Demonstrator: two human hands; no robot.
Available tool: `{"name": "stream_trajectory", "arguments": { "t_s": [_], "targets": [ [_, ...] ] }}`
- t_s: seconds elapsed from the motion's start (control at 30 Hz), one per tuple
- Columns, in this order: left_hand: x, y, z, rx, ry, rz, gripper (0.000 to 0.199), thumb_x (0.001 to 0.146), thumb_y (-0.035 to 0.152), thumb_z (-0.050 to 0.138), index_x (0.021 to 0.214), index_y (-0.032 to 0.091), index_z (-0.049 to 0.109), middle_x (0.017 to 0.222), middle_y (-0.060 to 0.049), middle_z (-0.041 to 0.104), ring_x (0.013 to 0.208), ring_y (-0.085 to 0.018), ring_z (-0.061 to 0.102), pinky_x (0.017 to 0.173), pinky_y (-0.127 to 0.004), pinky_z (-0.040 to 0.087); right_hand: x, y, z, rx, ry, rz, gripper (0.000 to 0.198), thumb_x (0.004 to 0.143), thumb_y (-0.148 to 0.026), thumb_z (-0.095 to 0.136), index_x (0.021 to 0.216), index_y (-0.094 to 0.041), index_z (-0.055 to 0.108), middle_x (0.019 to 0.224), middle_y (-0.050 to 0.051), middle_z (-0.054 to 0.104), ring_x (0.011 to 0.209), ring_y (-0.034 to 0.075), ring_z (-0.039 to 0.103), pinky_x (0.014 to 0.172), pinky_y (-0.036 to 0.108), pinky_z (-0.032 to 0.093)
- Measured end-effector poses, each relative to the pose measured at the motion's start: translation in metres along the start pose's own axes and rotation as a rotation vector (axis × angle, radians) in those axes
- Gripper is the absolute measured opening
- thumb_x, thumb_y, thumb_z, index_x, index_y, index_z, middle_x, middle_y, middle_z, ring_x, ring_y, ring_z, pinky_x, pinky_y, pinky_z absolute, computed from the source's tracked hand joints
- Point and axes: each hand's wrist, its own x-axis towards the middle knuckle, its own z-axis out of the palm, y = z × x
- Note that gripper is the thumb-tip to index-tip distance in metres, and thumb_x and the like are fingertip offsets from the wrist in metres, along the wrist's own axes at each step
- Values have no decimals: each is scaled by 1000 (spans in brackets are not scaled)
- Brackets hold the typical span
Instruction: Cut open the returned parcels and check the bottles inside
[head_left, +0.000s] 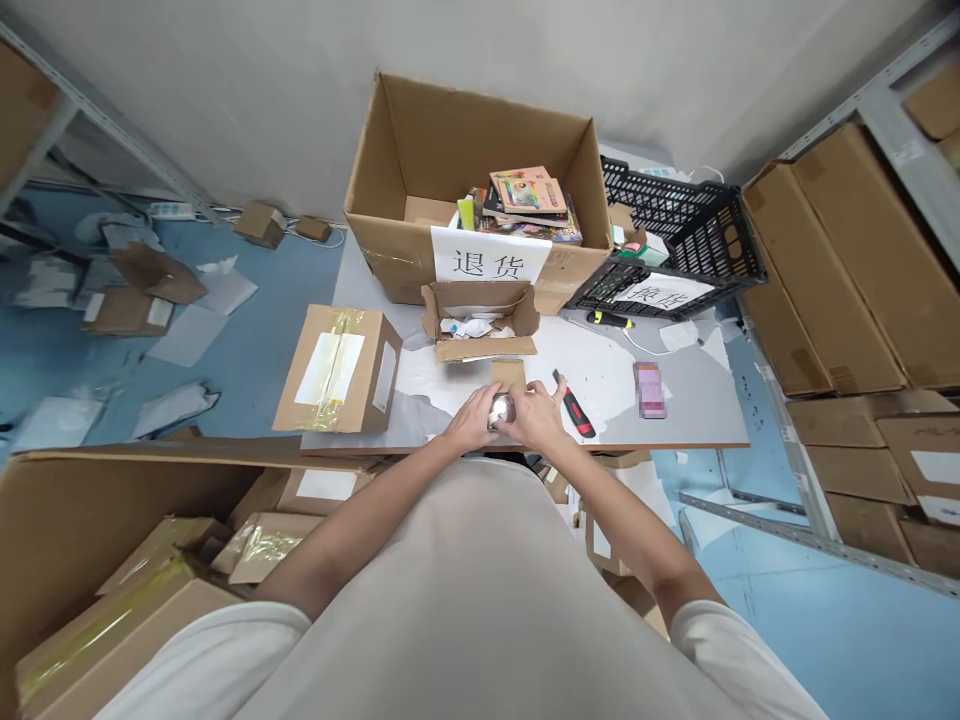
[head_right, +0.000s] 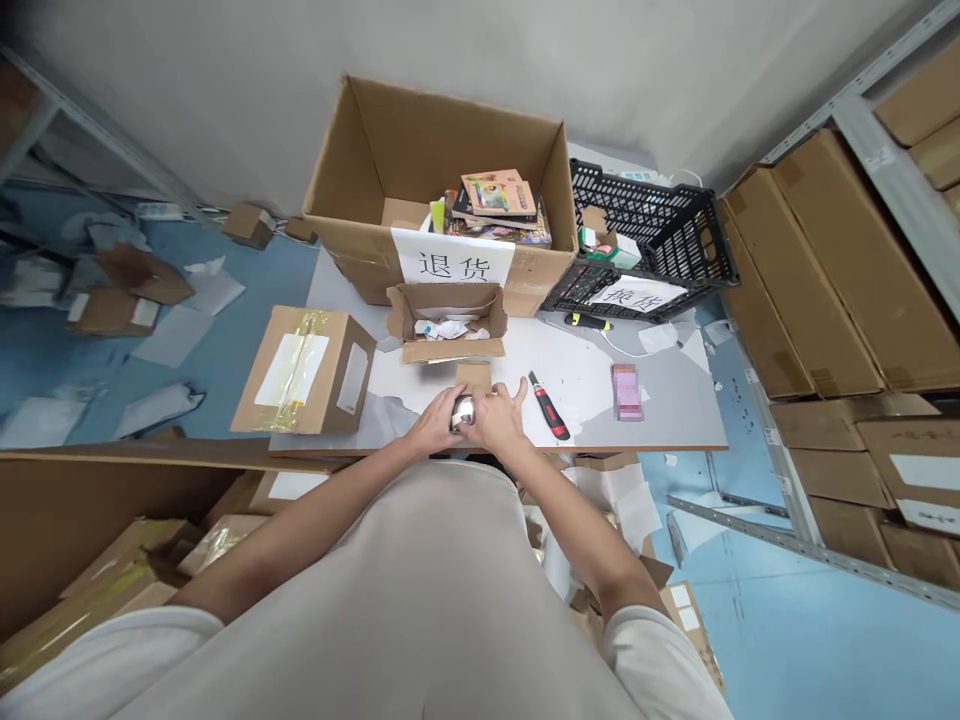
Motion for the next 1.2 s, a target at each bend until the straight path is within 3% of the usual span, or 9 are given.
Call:
{"name": "stream_trajectory", "arguments": {
  "t_s": [0.13, 0.3, 0.43, 0.6, 0.73, 0.9, 1.03, 1.1, 1.2],
  "targets": [
    [9, 1, 0, 21, 62, -48, 79, 70, 24, 62, 140, 12, 27, 130, -19, 47, 121, -31, 46, 101, -48, 40, -6, 14, -18, 48, 170, -67, 28, 75, -41, 56, 94, -20, 57, 77, 7, 68, 104, 30, 50, 102, 65, 3],
    [17, 6, -1, 84, 93, -94, 83, 69, 32, 67, 140, 15, 28, 130, -17, 48, 120, -32, 46, 100, -48, 40, -17, 37, -68, 178, 359, -220, 38, 71, -40, 59, 103, -20, 54, 84, 6, 65, 90, 26, 54, 102, 54, 26],
    [19, 15, -2, 116, 89, -172, 88, 66, 38, 71, 141, 18, 28, 131, -16, 48, 123, -33, 44, 101, -49, 38, -17, 58, -115, 354, 511, -335, 37, 72, -32, 56, 107, -18, 51, 85, 5, 59, 72, 18, 52, 77, 34, 45],
    [8, 44, -9, 97, 86, -369, 130, 50, 57, 79, 148, 18, 3, 152, -22, 15, 141, -42, 10, 109, -64, 13, 4, 74, -158, 488, 589, -352, 31, 79, -31, 52, 108, -20, 51, 85, 3, 58, 67, 15, 49, 66, 28, 43],
    [1, 85, -20, -126, 276, -575, 112, 68, 61, 65, 148, 20, -3, 155, -22, 3, 142, -40, -3, 107, -68, 7, 25, 81, -172, 535, 570, -344, 27, 83, -37, 51, 104, -20, 53, 83, 1, 57, 69, 15, 50, 66, 27, 42],
    [30, 124, -25, -658, 494, -303, 99, 60, 48, 78, 140, 22, 28, 144, -17, 38, 128, -30, 45, 103, -45, 41, 49, 88, -170, 687, 516, -295, 32, 87, -49, 48, 102, -22, 55, 88, 2, 60, 73, 16, 52, 72, 30, 44],
    [45, 137, -23, -961, 495, -309, 63, 63, 42, 79, 114, 18, 52, 119, -13, 60, 104, -23, 61, 88, -36, 50, 66, 97, -160, 1104, 255, -290, 46, 83, -63, 47, 108, -26, 55, 102, 4, 61, 85, 18, 57, 75, 34, 49],
    [45, 141, -21, -1043, 463, -324, 59, 62, 43, 79, 109, 17, 53, 115, -12, 63, 100, -22, 62, 85, -34, 51, 70, 101, -153, 1300, 112, -263, 50, 80, -67, 48, 113, -29, 52, 105, 3, 61, 86, 17, 58, 74, 34, 52],
    [44, 146, -18, -1092, 441, -369, 60, 61, 44, 80, 107, 17, 54, 116, -12, 62, 99, -22, 63, 82, -32, 51, 72, 104, -142, 1435, 58, -187, 51, 78, -66, 53, 116, -32, 50, 103, 1, 61, 80, 16, 59, 70, 34, 54]
  ]
}}
